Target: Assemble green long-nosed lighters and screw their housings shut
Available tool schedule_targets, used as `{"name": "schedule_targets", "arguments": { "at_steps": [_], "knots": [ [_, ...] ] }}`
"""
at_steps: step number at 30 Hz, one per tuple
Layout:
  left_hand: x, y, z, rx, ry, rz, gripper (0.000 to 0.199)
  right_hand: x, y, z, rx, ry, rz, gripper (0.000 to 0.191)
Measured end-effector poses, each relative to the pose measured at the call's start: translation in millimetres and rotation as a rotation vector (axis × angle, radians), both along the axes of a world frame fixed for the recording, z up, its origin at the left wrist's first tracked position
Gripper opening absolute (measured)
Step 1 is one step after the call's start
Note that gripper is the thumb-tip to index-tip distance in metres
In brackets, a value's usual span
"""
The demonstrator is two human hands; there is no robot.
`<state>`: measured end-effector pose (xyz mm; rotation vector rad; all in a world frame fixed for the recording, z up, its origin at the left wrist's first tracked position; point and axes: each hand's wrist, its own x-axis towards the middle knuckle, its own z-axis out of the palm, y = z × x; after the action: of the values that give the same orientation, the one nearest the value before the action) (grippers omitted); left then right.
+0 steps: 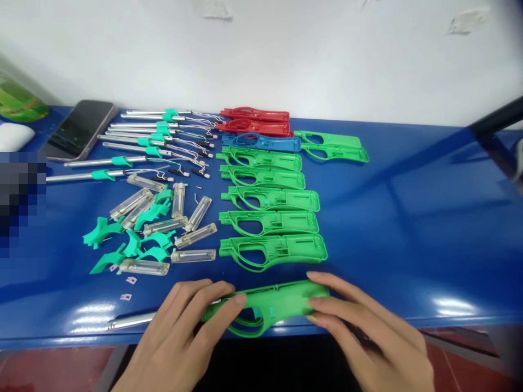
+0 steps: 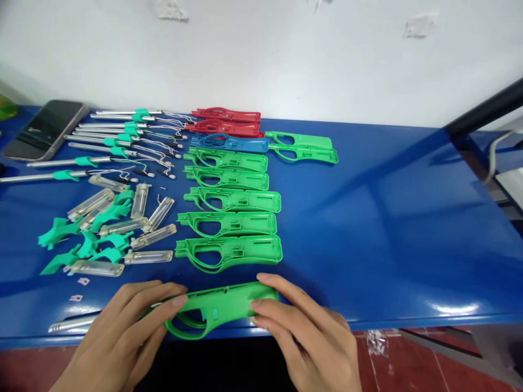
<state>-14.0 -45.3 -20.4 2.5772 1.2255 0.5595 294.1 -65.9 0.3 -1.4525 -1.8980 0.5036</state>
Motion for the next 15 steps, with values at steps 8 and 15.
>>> {"name": "schedule_targets", "arguments": {
  "at_steps": [8, 15],
  "knots": [
    [0, -3, -2.9, -0.077, -0.034, 0.018, 0.070, 1, 2, 0.4, 0.117, -0.253, 0.067, 0.023],
    [-1, 0, -0.8, -0.058, -0.041, 0.006, 0.067, -7, 9, 0.4, 0.062, -0.331, 0.114, 0.034]
  ]
}}
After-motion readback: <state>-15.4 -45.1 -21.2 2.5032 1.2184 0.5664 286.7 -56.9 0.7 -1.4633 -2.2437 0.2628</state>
